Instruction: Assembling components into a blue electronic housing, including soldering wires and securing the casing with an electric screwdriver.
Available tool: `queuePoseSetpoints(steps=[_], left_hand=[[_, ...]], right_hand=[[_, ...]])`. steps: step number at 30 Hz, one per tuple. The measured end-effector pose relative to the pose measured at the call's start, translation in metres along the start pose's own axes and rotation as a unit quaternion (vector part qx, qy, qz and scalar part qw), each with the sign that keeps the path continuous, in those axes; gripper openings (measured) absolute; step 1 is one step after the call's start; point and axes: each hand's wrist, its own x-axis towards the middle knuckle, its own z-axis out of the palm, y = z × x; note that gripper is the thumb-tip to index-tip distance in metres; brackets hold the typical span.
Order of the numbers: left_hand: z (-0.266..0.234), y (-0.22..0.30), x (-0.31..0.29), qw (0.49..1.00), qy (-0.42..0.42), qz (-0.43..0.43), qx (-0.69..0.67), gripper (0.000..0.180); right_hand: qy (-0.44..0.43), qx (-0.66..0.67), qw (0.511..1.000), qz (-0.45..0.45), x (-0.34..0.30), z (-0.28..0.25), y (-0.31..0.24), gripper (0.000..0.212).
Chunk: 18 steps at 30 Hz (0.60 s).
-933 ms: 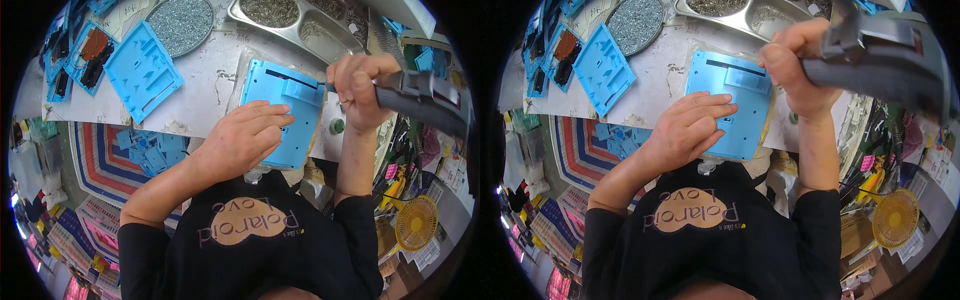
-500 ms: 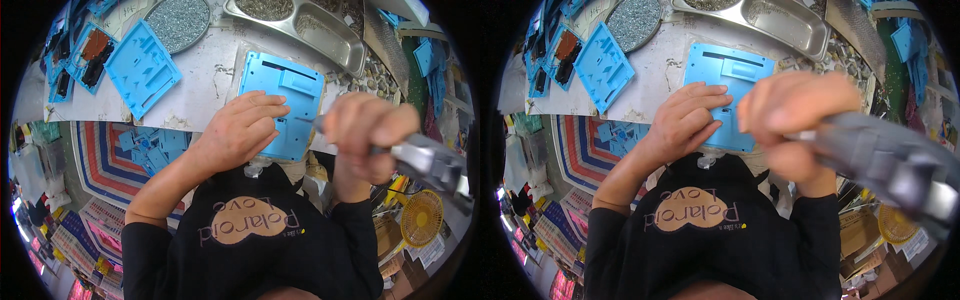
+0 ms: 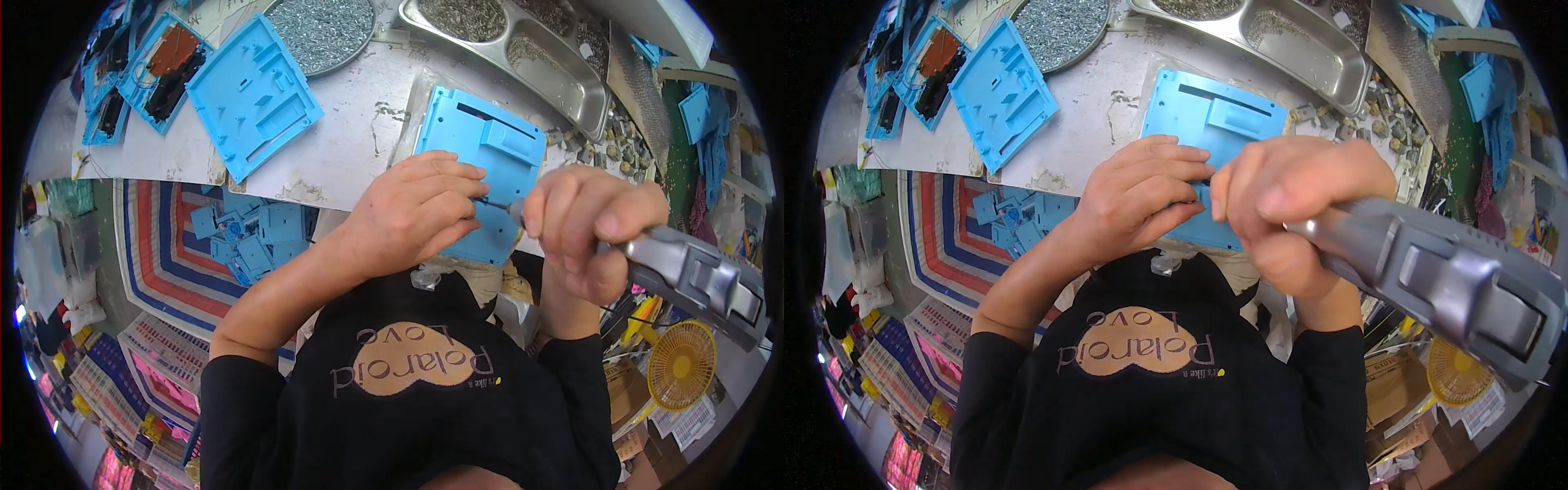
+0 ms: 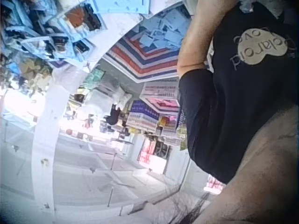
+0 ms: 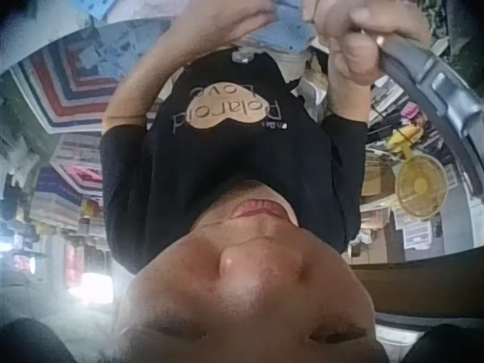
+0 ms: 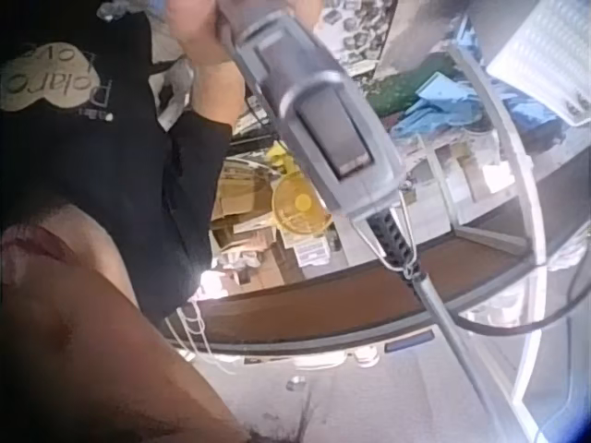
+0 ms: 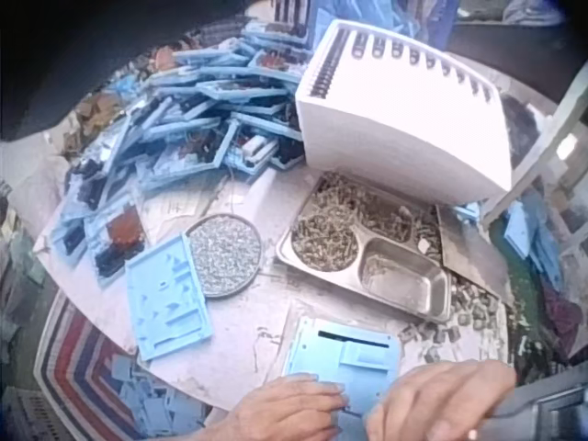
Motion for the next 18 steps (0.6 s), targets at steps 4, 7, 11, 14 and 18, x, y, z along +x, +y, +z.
queuePoseSetpoints(steps=[4,7,11,14,18], left_hand=[[-0.006,0.009,0.002,0.998,0.049,-0.035,0.017,0.022],[-0.014,0.012,0.004,0.998,0.048,-0.046,0.013,0.021],[-0.022,0.005,0.003,0.996,0.066,-0.031,0.040,0.021],[-0.034,0.003,0.008,0.997,0.042,-0.023,0.067,0.022],[-0.076,-0.035,0.048,0.985,0.079,-0.022,0.148,0.018]], right_hand=[[-0.036,-0.010,0.999,-0.018,0.015,0.005,-0.015,0.026],[-0.040,-0.005,0.999,-0.019,0.024,0.013,-0.009,0.026],[-0.041,-0.002,0.999,-0.015,0.033,0.017,-0.004,0.024],[-0.041,-0.010,0.999,-0.016,0.044,0.018,-0.003,0.021],[-0.032,-0.040,0.997,-0.064,0.066,0.003,0.015,0.019]])
